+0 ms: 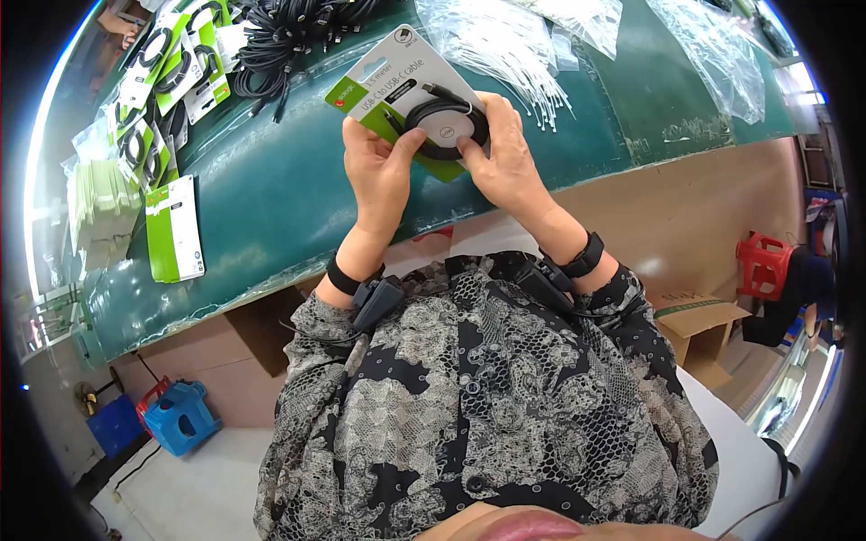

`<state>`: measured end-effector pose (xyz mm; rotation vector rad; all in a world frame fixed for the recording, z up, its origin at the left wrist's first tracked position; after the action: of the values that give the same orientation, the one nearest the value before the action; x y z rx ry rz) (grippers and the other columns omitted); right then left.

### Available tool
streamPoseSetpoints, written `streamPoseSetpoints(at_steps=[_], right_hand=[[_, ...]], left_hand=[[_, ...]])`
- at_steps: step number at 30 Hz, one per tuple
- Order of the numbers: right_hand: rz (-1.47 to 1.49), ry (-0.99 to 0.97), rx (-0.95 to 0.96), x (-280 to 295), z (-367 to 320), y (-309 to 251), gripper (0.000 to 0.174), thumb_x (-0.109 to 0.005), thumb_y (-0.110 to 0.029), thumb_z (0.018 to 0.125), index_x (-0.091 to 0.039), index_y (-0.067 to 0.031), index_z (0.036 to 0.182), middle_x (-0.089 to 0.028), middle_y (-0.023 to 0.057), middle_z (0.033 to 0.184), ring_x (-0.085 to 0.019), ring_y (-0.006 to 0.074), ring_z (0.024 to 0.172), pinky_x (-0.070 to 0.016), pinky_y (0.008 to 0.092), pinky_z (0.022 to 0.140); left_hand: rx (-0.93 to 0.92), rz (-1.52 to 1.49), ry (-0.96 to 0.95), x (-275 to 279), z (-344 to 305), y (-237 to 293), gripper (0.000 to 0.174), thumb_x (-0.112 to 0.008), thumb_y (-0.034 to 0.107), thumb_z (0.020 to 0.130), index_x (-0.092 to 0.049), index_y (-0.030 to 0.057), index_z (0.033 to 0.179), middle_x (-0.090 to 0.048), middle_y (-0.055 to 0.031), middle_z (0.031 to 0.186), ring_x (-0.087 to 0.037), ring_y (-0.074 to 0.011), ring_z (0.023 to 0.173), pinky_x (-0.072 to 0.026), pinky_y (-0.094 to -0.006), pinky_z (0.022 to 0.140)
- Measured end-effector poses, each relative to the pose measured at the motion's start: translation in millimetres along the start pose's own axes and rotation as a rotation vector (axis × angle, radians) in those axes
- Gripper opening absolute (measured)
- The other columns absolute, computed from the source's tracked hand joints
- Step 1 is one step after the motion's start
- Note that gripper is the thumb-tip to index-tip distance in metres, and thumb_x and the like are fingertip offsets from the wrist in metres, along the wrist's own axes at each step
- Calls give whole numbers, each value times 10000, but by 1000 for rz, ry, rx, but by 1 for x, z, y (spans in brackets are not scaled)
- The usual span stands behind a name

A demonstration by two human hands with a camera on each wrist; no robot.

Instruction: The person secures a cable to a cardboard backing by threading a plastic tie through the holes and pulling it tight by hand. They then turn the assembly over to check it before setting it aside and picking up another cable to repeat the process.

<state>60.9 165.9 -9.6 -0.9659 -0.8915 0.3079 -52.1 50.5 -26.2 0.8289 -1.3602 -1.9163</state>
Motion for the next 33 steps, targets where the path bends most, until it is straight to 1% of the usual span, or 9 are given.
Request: streamPoseSetpoints(at_steps=[3,7,10,15,18,19,22,30,33], right_hand=[[125,-30,-68,1,2,7,389,-605,-38,808,-468,-38,1172,-525,104,1082,-544,196,980,-429,297,867],[414,-107,-272,3,9,16,381,-637,-75,832,-475,-8,1170,-554,86,1071,-548,133,932,-446,260,835],[528,-190,-267,3,9,13,404,-651,-90,840,-465,21,1181,-573,77,1063,-541,117,951,-446,259,840],[742,-99,-271,13,10,14,312,-651,-96,838,-532,-4,1112,-596,61,987,-559,118,898,-453,255,805],[-63,88,-25,46,23,33,187,-665,-121,816,-601,-49,976,-602,57,920,-579,154,827,-460,277,766],[-64,91,-26,50,28,42,187,-665,-121,816,-601,-49,976,-602,57,920,-579,154,827,-460,277,766],[-430,150,117,56,45,64,122,-673,-131,788,-614,-68,875,-584,71,839,-585,217,766,-471,313,708],[-628,211,389,35,74,59,105,-677,-139,777,-616,-77,835,-562,70,778,-589,263,738,-478,354,673],[-558,161,219,37,76,57,92,-675,-137,775,-619,-80,820,-572,70,793,-582,263,720,-472,353,664]], left_hand=[[62,140,7,1,0,-3,420,-664,-7,816,-385,-9,1130,-588,-88,975,-597,-133,840,-507,-227,740],[143,-185,71,1,-1,-7,406,-667,8,821,-422,1,1145,-603,-77,996,-584,-117,905,-489,-236,793],[495,-201,-223,-4,-14,-9,368,-652,24,841,-472,11,1161,-605,-65,1048,-574,-116,957,-475,-261,844],[452,-453,-48,-9,-17,-8,334,-626,29,864,-501,14,1173,-595,-64,1113,-578,-139,986,-477,-292,877],[371,-526,-1,9,-20,-11,327,-604,36,883,-494,18,1191,-592,-65,1126,-586,-155,997,-476,-303,898],[372,-527,-3,12,-21,-12,327,-604,36,883,-494,18,1191,-592,-65,1126,-586,-155,997,-476,-303,898],[433,-509,-4,16,-24,-14,325,-596,32,888,-492,22,1196,-594,-65,1123,-587,-154,998,-476,-306,905],[458,-488,-34,16,-26,-17,336,-613,58,884,-497,25,1197,-594,-63,1123,-587,-151,1003,-481,-303,897],[470,-486,-35,15,-25,-16,346,-619,68,882,-497,26,1203,-593,-64,1127,-585,-149,1005,-481,-304,900]])
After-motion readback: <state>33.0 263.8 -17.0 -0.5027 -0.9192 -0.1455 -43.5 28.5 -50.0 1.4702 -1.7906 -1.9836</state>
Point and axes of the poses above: each hand's wrist, its own z-axis towards the middle knuckle, its own x-axis out of the back of the hand, y = z × x, the point moved 3 cm from there along z, towards the middle knuckle
